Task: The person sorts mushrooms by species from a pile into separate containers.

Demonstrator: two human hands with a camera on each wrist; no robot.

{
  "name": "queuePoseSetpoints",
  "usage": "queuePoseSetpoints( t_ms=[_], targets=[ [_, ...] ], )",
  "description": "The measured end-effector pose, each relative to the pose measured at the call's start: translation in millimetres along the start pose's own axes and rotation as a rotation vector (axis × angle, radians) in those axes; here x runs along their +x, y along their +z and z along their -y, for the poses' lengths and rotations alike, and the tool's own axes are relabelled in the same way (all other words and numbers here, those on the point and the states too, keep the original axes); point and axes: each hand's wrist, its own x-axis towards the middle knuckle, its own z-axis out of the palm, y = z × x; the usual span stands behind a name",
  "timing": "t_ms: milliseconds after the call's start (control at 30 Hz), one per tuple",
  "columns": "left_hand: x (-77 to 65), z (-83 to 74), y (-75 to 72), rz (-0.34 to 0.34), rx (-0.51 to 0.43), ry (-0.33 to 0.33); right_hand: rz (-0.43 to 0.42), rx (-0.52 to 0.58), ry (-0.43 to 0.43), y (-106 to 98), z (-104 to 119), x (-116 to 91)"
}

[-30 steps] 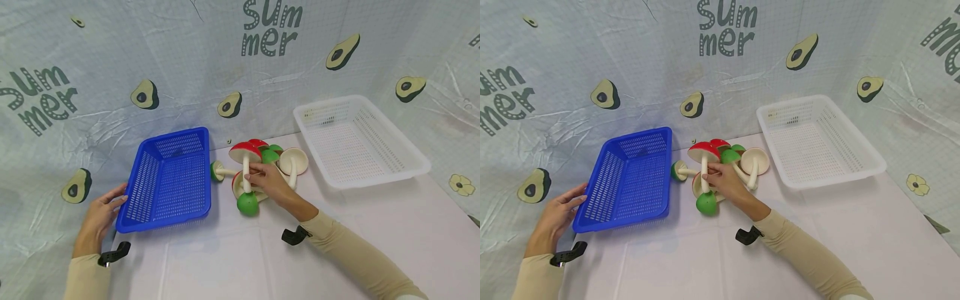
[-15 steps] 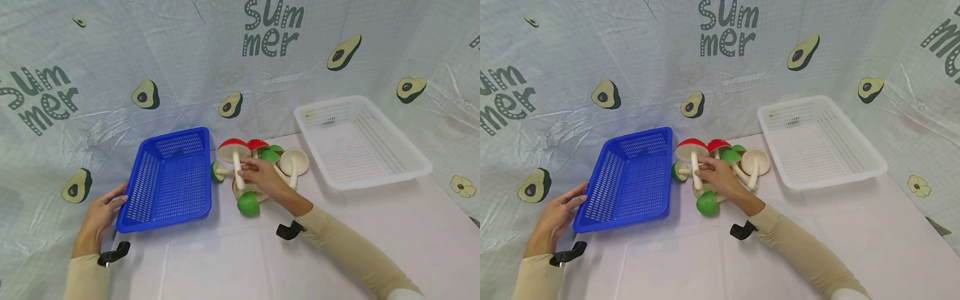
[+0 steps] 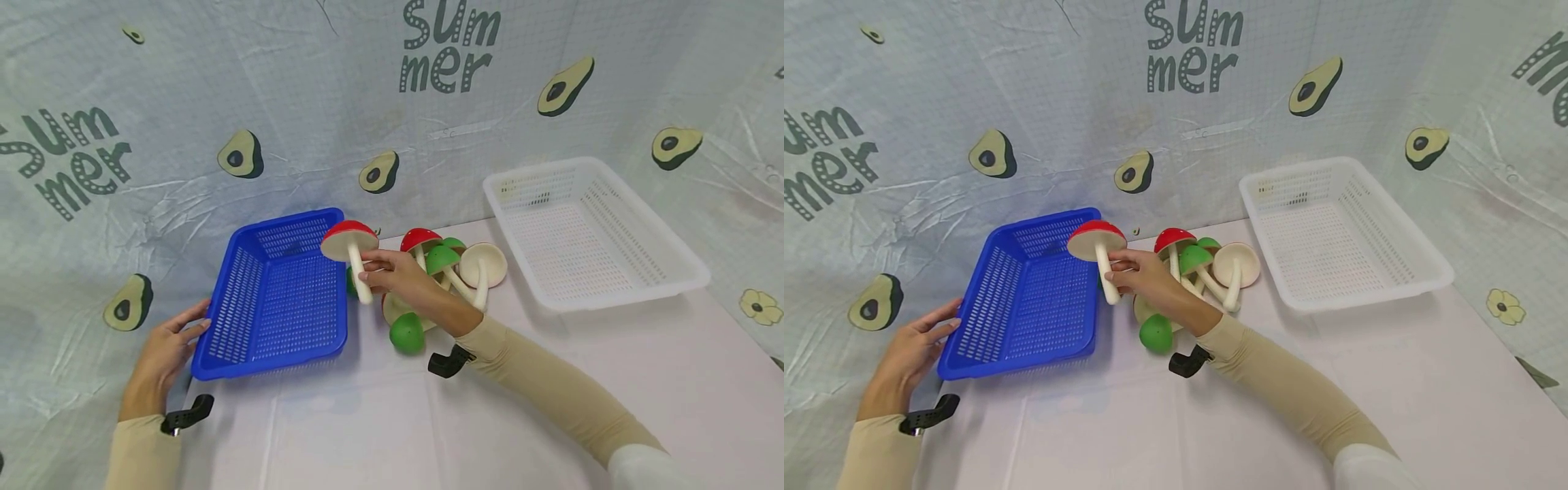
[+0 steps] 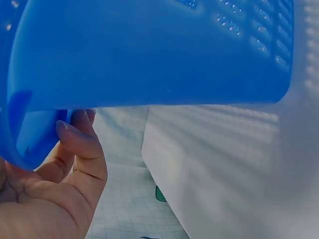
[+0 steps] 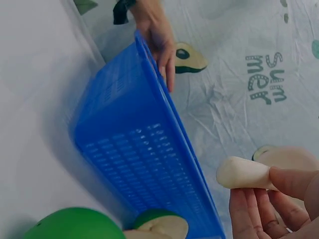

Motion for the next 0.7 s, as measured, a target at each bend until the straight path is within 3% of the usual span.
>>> queuePoseSetpoints(
  t_ms=[300, 700],
  targets=[
    [0.4, -0.6, -0.4, 0.002, 0.021, -0.021, 0.060, 0.022, 0.031, 24, 7, 22],
    [0.3, 0.5, -2.0, 0.018, -0.034, -0.014, 0.098, 0.005, 0.062, 48, 10, 51]
  ],
)
